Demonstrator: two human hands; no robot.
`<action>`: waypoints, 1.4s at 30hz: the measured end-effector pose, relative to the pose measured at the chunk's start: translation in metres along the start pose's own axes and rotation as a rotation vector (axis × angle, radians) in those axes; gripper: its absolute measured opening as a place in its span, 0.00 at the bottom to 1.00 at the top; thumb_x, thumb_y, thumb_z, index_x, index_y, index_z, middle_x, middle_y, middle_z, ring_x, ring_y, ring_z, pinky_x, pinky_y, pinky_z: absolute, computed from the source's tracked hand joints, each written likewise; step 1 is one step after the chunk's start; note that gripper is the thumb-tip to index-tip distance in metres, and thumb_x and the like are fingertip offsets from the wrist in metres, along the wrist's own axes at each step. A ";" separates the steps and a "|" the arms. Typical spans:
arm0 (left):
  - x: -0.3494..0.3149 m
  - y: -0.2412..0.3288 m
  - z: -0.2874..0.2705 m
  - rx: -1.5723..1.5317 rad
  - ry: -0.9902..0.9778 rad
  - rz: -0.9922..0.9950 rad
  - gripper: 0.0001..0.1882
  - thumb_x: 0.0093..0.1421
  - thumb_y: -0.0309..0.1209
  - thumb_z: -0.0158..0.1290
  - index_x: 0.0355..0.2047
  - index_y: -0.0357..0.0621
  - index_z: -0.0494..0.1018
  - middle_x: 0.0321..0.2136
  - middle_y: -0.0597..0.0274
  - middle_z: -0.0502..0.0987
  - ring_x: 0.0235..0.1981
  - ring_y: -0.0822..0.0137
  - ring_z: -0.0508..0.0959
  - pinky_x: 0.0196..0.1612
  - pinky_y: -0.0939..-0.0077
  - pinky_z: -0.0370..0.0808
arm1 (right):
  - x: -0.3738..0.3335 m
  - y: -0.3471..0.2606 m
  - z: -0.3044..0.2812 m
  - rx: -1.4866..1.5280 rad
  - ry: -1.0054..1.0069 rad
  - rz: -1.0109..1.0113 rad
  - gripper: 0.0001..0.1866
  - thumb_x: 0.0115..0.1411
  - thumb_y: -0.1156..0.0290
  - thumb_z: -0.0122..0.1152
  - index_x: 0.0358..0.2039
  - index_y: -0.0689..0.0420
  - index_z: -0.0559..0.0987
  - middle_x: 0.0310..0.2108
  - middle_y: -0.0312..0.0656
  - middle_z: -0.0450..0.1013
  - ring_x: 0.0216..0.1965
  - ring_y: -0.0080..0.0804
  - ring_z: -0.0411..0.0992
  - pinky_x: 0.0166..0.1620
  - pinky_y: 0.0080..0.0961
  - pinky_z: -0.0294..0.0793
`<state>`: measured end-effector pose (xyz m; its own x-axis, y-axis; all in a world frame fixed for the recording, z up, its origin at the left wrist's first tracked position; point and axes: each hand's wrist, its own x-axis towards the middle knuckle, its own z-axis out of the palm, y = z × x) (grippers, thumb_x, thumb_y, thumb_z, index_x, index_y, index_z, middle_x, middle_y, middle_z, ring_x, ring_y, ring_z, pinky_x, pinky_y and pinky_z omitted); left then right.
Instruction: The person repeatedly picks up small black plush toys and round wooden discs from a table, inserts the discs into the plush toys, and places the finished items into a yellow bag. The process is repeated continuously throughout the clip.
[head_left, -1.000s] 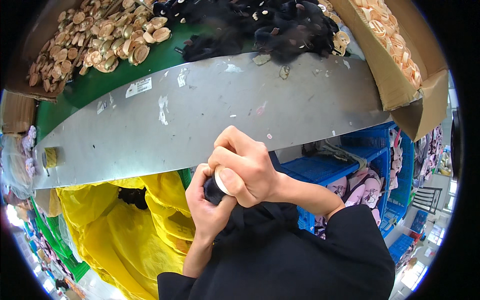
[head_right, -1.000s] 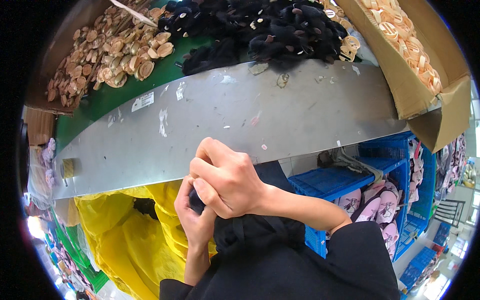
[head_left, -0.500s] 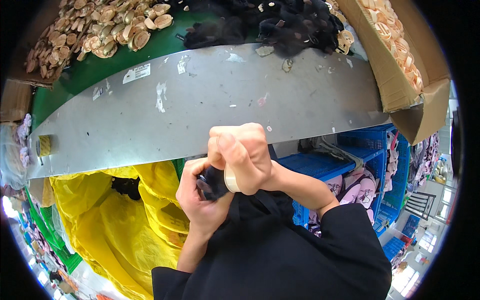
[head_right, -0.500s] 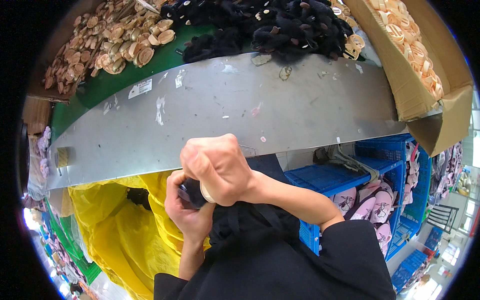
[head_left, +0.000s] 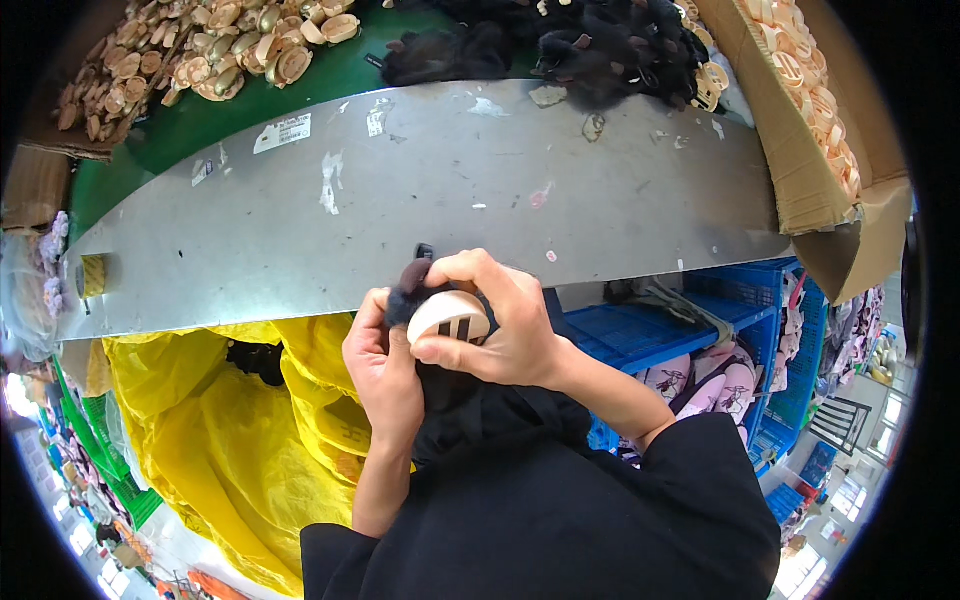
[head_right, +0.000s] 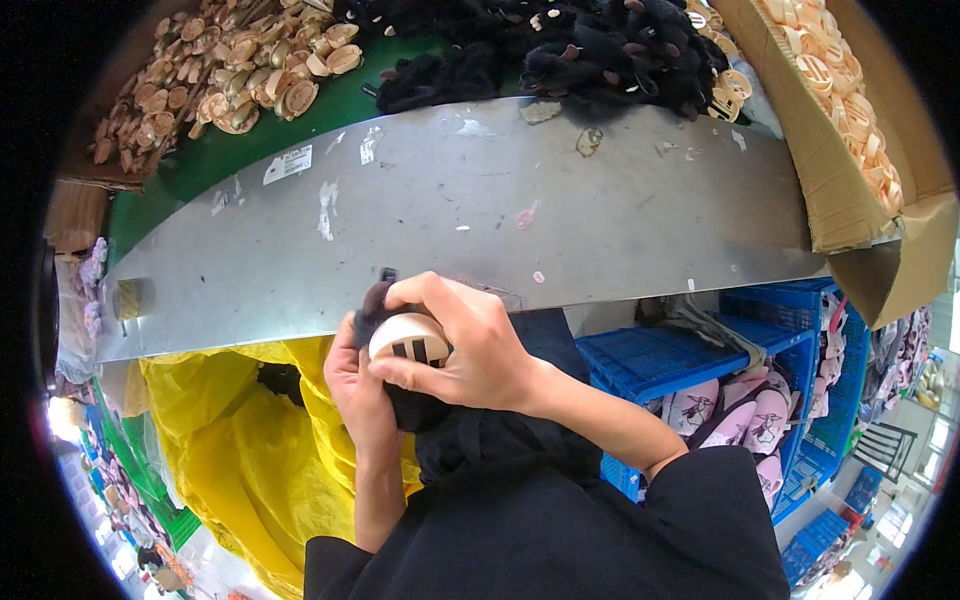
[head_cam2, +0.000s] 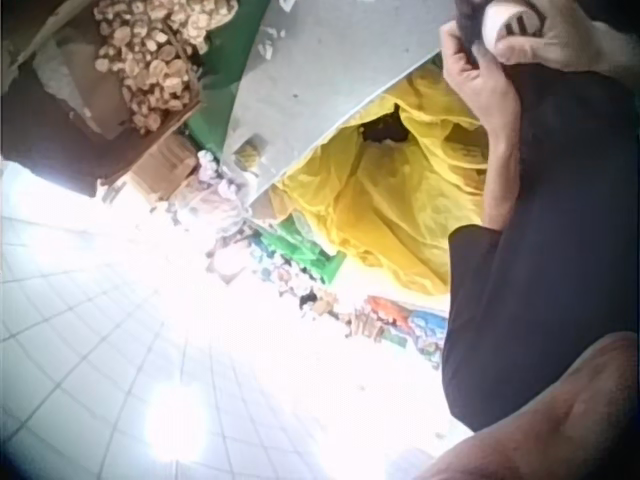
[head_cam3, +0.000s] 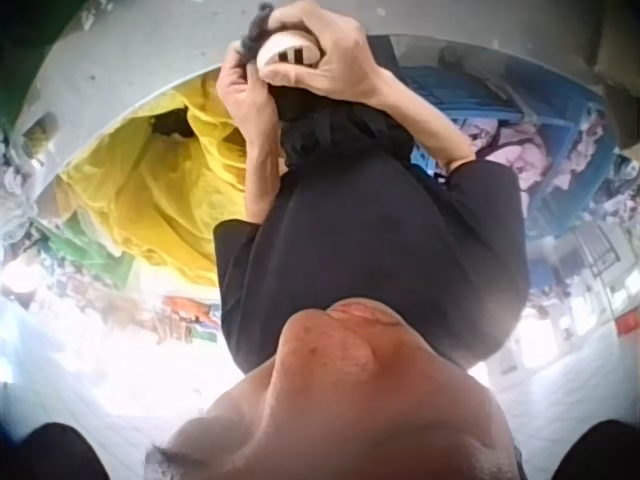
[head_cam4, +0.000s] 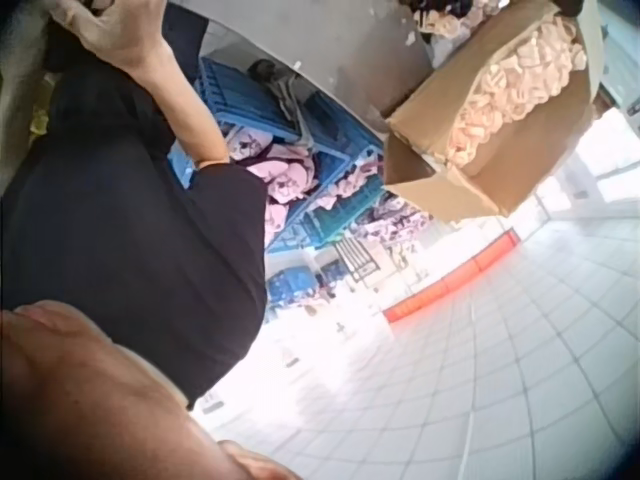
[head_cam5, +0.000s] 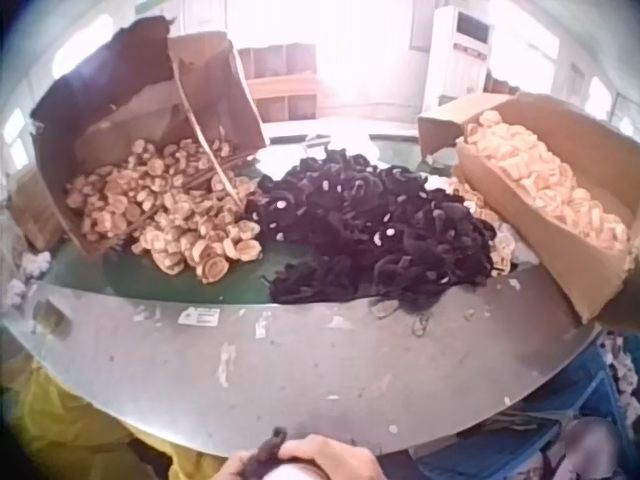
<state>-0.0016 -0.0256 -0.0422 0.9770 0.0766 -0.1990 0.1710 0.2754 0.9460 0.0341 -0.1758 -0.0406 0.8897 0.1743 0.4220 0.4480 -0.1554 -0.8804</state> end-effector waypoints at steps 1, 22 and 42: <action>0.000 -0.004 -0.001 -0.188 -0.027 -0.073 0.08 0.70 0.29 0.51 0.43 0.35 0.73 0.41 0.63 0.77 0.40 0.75 0.78 0.47 0.80 0.75 | 0.000 0.000 -0.001 0.012 -0.012 0.047 0.24 0.53 0.62 0.77 0.43 0.59 0.75 0.33 0.43 0.76 0.30 0.33 0.76 0.36 0.25 0.77; -0.001 0.001 0.000 0.502 -0.006 0.476 0.09 0.60 0.23 0.60 0.31 0.38 0.68 0.27 0.61 0.64 0.26 0.68 0.64 0.29 0.77 0.63 | 0.000 0.002 0.011 0.021 0.218 0.016 0.13 0.58 0.67 0.59 0.25 0.61 0.67 0.29 0.46 0.64 0.29 0.39 0.63 0.33 0.32 0.67; -0.005 0.002 0.000 0.613 -0.043 0.485 0.09 0.58 0.24 0.60 0.28 0.40 0.69 0.23 0.61 0.62 0.25 0.64 0.62 0.28 0.73 0.60 | 0.004 0.014 0.025 -0.056 0.240 0.160 0.05 0.67 0.72 0.54 0.37 0.61 0.73 0.29 0.44 0.70 0.26 0.33 0.72 0.31 0.27 0.72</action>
<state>-0.0063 -0.0248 -0.0390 0.9625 0.0124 0.2709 -0.2485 -0.3590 0.8996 0.0413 -0.1526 -0.0568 0.9418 -0.0902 0.3238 0.2988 -0.2169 -0.9294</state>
